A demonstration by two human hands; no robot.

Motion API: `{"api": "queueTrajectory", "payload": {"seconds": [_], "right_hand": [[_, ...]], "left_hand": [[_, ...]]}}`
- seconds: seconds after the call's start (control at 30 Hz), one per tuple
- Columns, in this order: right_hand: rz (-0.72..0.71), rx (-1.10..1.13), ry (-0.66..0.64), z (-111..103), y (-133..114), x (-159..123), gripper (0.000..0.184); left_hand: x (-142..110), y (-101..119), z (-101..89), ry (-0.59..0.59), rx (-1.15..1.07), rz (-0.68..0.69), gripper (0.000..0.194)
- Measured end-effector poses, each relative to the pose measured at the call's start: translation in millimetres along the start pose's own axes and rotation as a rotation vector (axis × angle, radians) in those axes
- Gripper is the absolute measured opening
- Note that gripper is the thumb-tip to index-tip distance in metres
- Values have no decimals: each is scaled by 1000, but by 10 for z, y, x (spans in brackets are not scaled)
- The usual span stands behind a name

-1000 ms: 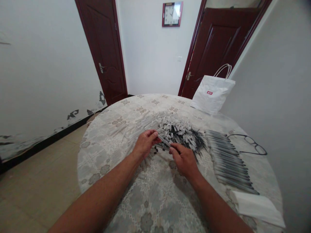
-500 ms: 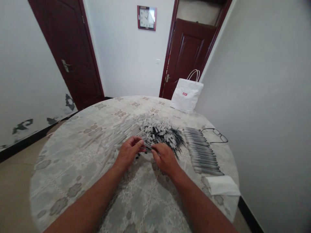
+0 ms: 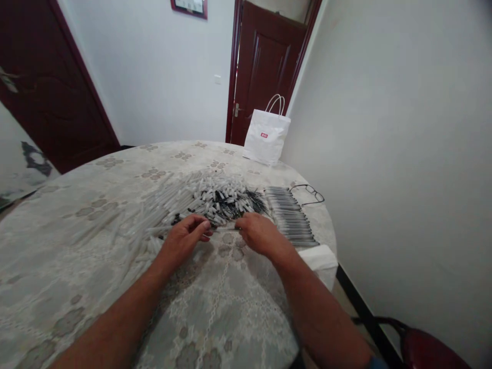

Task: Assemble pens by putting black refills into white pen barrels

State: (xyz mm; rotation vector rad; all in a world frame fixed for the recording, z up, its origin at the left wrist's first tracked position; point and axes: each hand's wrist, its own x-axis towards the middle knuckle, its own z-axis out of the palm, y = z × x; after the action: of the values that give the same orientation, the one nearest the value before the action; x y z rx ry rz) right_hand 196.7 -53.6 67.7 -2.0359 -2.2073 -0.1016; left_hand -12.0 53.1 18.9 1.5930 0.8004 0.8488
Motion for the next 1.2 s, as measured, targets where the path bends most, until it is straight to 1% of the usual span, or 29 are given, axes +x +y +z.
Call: {"api": "queueTrajectory", "payload": {"seconds": [0.07,0.13,0.2,0.27,0.33,0.43,0.57,0.67,0.8,1.0,1.1,1.2], "right_hand": [[23,0,10,-124,191,-147,20],[87,-20,20,-228,434,-346,19],[163,-59,28,-287,708,-572,19],[229,-105,12,-289,972,-794,20],[276,-146,-22,-242,1184,-986,19],[314,-181,-74,-133,1354,-1184,20],[331,-167,-94,-7,1369,-1268,18],[320,-156,-92,58,1330,-1246,17],[300,-174,-61,114,1291,-1210,21],[342,-151,-73,153,1309,-1252,20],[318,-130,-44,144,1276,-1255,21],[267,-90,11,100,1149,-1152,21]], "left_hand": [[10,5,-18,5,43,-14,37],[14,19,-37,0,110,-3,37],[10,43,-47,4,171,15,36],[3,72,-44,12,208,19,35],[0,97,-31,18,221,7,35],[7,102,-9,22,219,-13,34],[19,52,-5,21,239,-8,32],[19,26,-16,22,262,-5,32],[9,53,-10,28,274,-14,31],[-16,159,17,50,266,-32,30],[-17,158,-6,79,242,-17,31],[2,97,-52,134,190,11,32]]}}
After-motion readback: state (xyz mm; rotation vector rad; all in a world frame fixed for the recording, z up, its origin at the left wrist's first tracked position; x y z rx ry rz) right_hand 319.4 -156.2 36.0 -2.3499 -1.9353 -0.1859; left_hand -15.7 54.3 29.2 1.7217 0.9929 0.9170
